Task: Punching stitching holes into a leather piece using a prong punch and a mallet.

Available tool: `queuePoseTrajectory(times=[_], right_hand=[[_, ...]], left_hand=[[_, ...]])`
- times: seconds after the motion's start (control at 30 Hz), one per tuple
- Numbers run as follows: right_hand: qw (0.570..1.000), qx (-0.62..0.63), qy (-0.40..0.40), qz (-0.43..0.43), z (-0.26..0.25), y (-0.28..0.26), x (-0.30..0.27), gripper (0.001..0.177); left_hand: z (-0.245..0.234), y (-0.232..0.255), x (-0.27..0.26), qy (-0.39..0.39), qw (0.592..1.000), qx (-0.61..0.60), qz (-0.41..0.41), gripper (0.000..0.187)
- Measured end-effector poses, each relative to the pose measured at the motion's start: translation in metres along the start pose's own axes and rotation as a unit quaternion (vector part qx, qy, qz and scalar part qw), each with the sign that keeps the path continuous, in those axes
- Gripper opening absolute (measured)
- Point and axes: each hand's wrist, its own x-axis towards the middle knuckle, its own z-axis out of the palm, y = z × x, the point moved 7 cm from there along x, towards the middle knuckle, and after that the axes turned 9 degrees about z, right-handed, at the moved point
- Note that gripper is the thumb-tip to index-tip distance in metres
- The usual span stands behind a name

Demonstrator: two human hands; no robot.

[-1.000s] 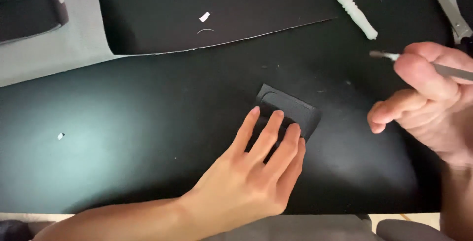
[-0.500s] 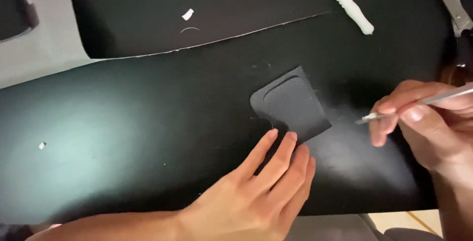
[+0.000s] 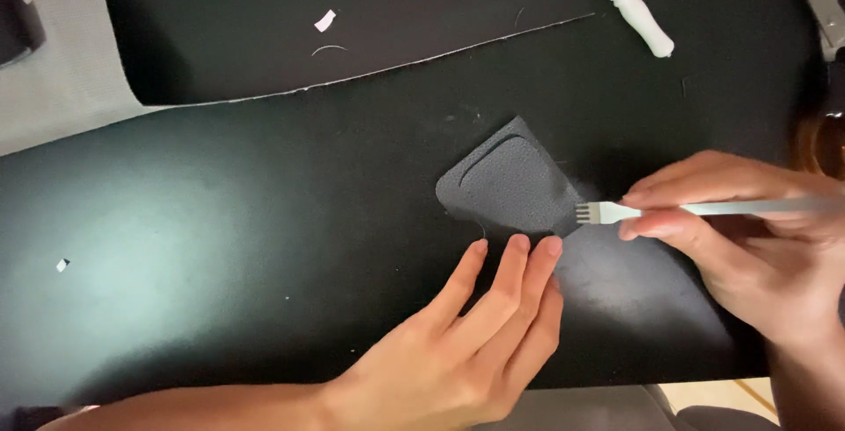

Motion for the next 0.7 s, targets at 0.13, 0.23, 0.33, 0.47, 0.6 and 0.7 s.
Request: queuePoseTrajectory(times=[0.13,0.23,0.33,0.47,0.6,0.7], right_hand=[[0.998,-0.03,0.001,-0.053,0.003,-0.012,0.001,0.004],[0.999,-0.026,0.017,-0.035,0.003,0.001,-0.006,0.004],[0.999,-0.033,0.031,-0.018,0.005,0.0,-0.008,0.005],[0.999,-0.016,0.031,0.01,0.009,0.001,-0.006,0.006],[0.999,0.001,0.041,-0.007,0.01,0.006,-0.01,0.008],[0.998,0.041,0.043,-0.016,0.01,0.013,-0.014,0.008]], left_hand=[[0.0,-0.001,0.001,-0.002,1.0,-0.015,-0.007,0.029],[0.003,0.0,0.0,-0.008,1.0,-0.024,-0.011,0.031],[0.003,-0.001,0.0,-0.005,1.0,-0.017,-0.01,0.028],[0.002,-0.002,0.001,-0.001,1.0,-0.018,-0.006,0.025],[0.003,-0.002,0.0,0.002,1.0,-0.027,-0.009,0.026],[0.004,-0.001,0.0,-0.001,1.0,-0.029,-0.011,0.028]])
